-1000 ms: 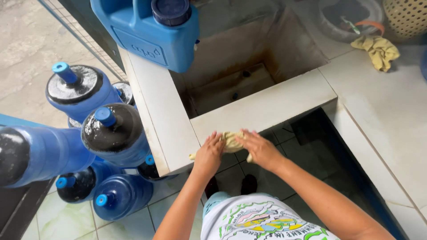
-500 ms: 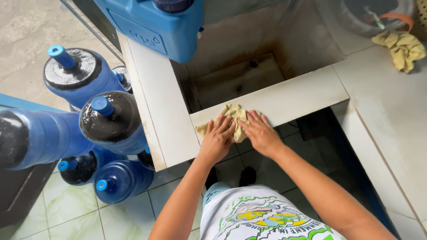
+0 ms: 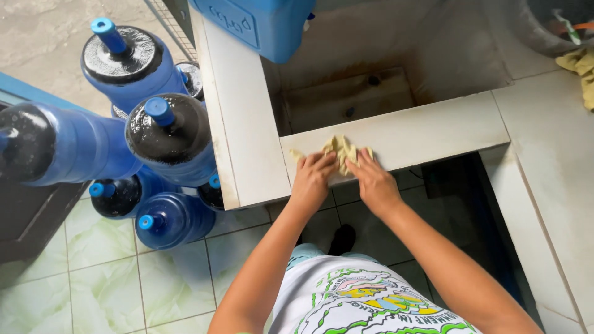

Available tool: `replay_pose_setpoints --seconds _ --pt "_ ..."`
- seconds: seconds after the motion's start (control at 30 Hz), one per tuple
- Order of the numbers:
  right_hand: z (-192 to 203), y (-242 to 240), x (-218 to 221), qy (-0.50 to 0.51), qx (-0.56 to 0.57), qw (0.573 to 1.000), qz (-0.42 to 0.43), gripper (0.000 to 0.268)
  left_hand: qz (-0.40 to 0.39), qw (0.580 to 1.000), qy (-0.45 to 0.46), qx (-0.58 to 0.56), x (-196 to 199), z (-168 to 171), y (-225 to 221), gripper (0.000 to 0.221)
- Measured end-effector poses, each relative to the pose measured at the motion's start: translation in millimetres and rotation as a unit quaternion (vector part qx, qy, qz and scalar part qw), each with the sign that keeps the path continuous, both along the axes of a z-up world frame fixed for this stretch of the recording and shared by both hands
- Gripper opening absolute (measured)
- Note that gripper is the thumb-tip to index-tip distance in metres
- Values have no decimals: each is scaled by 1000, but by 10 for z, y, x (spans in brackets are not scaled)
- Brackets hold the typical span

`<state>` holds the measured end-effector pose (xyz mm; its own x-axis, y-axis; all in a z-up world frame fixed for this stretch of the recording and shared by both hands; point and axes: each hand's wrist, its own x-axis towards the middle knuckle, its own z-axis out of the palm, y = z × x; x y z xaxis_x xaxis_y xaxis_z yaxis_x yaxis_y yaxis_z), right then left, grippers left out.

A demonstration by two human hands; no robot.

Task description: Cleaning a white countertop and adjacent ledge using a cloth cloth.

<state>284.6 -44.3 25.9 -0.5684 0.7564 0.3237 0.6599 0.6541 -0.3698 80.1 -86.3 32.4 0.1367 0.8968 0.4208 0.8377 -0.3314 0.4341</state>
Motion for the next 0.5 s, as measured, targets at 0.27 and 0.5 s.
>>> replay_pose_setpoints --seconds 0.27,0.5 --pt "82 -417 -352 23 -17 997 67 49 14 1000 18 -6 -325 247 -531 41" --pt "-84 192 -814 -10 -18 993 115 54 23 998 -17 59 -762 145 39 19"
